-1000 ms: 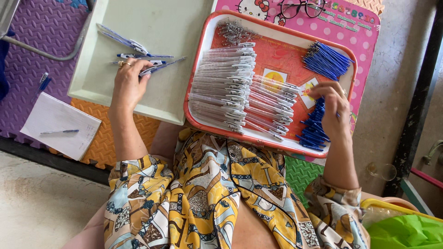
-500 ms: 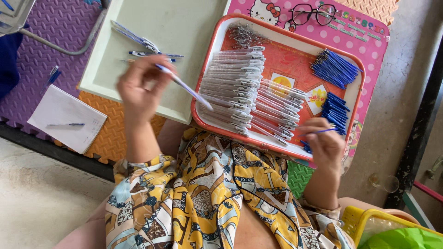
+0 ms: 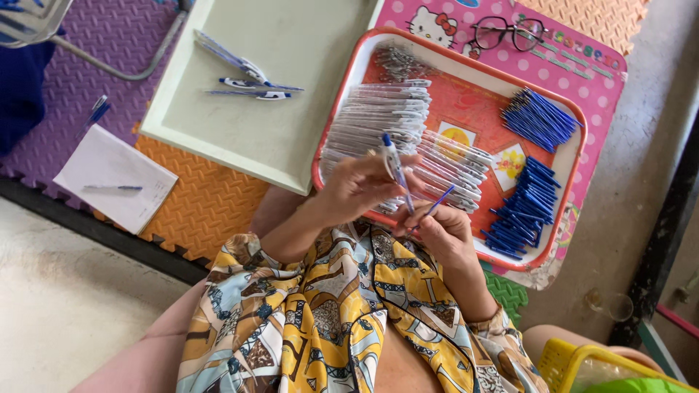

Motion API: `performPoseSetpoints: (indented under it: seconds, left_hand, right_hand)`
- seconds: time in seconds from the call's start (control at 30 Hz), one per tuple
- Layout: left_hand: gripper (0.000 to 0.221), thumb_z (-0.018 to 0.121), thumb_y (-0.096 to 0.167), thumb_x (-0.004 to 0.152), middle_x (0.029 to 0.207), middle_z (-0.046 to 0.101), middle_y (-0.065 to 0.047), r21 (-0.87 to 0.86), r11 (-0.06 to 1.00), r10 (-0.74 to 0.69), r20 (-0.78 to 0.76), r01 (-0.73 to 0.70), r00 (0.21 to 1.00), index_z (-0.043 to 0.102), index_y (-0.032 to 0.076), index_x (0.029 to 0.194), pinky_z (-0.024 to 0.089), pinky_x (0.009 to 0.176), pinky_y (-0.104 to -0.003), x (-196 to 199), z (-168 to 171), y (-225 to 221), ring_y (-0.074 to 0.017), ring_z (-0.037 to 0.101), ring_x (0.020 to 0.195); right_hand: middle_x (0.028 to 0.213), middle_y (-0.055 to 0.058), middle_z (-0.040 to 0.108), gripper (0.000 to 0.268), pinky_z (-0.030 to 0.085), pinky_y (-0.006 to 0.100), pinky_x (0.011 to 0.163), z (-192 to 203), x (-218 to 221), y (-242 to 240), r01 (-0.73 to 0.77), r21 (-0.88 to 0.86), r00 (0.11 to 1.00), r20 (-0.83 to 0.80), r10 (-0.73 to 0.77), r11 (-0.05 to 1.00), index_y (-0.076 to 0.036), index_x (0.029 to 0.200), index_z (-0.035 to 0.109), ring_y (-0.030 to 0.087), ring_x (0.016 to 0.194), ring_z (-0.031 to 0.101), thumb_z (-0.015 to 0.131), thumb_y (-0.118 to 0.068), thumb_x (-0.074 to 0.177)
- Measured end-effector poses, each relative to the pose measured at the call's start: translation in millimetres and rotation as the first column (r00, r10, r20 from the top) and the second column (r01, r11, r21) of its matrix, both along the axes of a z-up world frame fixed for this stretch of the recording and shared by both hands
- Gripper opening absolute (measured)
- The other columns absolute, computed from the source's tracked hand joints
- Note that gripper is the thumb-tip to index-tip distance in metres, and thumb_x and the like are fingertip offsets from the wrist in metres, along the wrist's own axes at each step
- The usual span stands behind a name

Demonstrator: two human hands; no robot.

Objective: The person assembles ballpoint pens by inserting ink refills into pen barrels and attaching caps by hand, handling multiple components from a tray.

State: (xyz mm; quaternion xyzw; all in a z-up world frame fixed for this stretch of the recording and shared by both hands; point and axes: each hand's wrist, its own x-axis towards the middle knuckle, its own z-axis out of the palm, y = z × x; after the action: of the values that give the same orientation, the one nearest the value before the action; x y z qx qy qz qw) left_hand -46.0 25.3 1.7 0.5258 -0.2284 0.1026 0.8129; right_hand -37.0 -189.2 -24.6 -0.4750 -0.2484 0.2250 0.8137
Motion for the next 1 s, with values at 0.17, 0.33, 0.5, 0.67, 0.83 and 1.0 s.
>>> performPoseSetpoints:
  seconds: [0.17, 0.33, 0.5, 0.67, 0.83, 1.0]
  left_hand:
    - [0.033, 0.077, 0.008, 0.099, 0.105, 0.080, -0.014, 0.021, 0.989, 0.150, -0.127, -0.148, 0.980, 0.072, 0.007, 0.132, 0.065, 0.088, -0.033, -5, -26, 4, -0.0208, 0.077, 0.101]
    - [0.042, 0.078, 0.012, 0.100, 0.102, 0.079, -0.014, 0.024, 0.983, 0.184, -0.151, -0.183, 0.971, 0.068, 0.007, 0.141, 0.064, 0.080, -0.029, -3, -26, 1, -0.0200, 0.077, 0.096]
    - [0.039, 0.069, 0.008, 0.106, 0.105, 0.075, -0.013, -0.127, 0.983, 0.111, -0.181, -0.135, 0.977, 0.063, 0.003, 0.144, 0.067, 0.076, -0.027, -1, -11, -9, -0.0191, 0.078, 0.097]
    - [0.039, 0.067, 0.003, 0.107, 0.121, 0.072, -0.017, -0.152, 0.985, 0.058, -0.115, -0.075, 0.992, 0.063, 0.003, 0.145, 0.067, 0.085, -0.031, 5, 1, -19, -0.0212, 0.076, 0.104]
    - [0.047, 0.065, 0.003, 0.107, 0.121, 0.069, -0.016, -0.081, 0.996, 0.027, -0.095, -0.035, 0.995, 0.056, 0.002, 0.152, 0.065, 0.092, -0.036, 5, -9, -29, -0.0253, 0.075, 0.111]
    - [0.046, 0.068, -0.001, 0.103, 0.114, 0.065, -0.015, 0.000, 1.000, 0.029, -0.042, -0.029, 0.999, 0.059, -0.002, 0.148, 0.067, 0.084, -0.035, 0, 12, -33, -0.0249, 0.076, 0.103]
  right_hand:
    - [0.105, 0.024, 0.065, 0.032, 0.051, 0.032, 0.075, -33, 6, -10, 0.209, -0.054, 0.970, 0.141, -0.200, 0.976, 0.010, 0.100, 0.072, 0.024, 0.094, 0.062, 0.057, -0.016, 0.108]
    - [0.093, 0.024, 0.060, 0.027, 0.050, 0.030, 0.065, -50, 22, -28, 0.269, 0.004, 0.954, 0.134, -0.268, 0.963, 0.012, 0.098, 0.068, 0.024, 0.084, 0.059, 0.057, -0.012, 0.105]
    - [0.096, 0.025, 0.061, 0.009, 0.060, 0.032, 0.069, -45, 35, -39, 0.261, 0.128, 0.962, 0.040, -0.268, 0.957, 0.006, 0.102, 0.058, 0.030, 0.084, 0.069, 0.063, -0.001, 0.100]
    - [0.098, 0.026, 0.062, 0.019, 0.067, 0.033, 0.071, -37, 38, -57, 0.323, 0.215, 0.945, -0.029, -0.324, 0.922, 0.002, 0.105, 0.051, 0.034, 0.085, 0.076, 0.067, 0.008, 0.096]
    - [0.102, 0.014, 0.069, 0.024, 0.066, 0.024, 0.074, 41, 25, -27, 0.418, 0.167, 0.881, 0.166, -0.443, 0.893, -0.007, 0.103, 0.052, 0.021, 0.088, 0.080, 0.075, -0.001, 0.098]
    - [0.085, 0.023, 0.068, 0.028, 0.063, 0.041, 0.067, 55, 25, -9, 0.564, 0.182, 0.608, 0.568, -0.555, 0.805, -0.001, 0.090, 0.055, 0.039, 0.077, 0.078, 0.081, 0.007, 0.088]
